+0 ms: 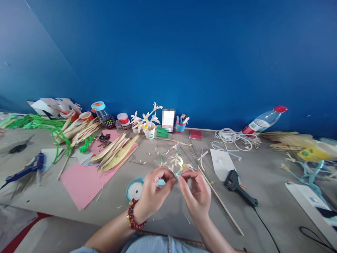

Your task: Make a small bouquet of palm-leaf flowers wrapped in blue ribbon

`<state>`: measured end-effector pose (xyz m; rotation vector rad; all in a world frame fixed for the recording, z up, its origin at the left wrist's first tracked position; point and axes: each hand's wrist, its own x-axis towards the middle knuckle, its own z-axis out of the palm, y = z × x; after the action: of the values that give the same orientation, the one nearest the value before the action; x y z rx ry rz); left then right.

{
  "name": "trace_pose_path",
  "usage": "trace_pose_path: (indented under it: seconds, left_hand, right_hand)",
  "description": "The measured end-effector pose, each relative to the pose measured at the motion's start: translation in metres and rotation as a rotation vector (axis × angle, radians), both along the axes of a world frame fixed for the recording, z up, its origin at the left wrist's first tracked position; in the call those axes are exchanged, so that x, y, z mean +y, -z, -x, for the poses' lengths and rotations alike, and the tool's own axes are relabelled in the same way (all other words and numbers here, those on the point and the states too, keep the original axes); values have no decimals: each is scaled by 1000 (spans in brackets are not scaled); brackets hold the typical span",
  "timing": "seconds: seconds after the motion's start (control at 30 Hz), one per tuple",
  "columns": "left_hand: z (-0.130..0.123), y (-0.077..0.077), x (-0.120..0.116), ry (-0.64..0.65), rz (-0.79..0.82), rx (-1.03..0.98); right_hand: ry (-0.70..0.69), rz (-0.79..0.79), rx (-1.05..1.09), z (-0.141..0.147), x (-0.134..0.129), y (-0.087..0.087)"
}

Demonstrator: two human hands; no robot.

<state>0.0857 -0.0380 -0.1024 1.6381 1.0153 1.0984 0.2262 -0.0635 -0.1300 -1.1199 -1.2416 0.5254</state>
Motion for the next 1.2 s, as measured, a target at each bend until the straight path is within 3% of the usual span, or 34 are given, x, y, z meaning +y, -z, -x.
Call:
trace_pose_path:
  seconds: [0.1, 0.27, 0.53, 0.73, 1.2]
  left_hand:
    - [2, 2, 2, 26, 84, -54]
    - [5, 7, 5, 89, 211, -134]
    - [5, 3, 7, 109, 289, -194]
    - [4, 5, 6, 133, 357, -262]
    - [5, 6, 8, 158, 449, -361]
  right_hand:
    - [-14, 33, 124, 0, 0, 6]
    - [-99, 43, 112, -4, 2, 8]
    - [-233, 156, 282, -4, 2, 3]
    - [-243, 284, 432, -5, 2, 5]
    - [-325, 253, 488, -5, 6, 9]
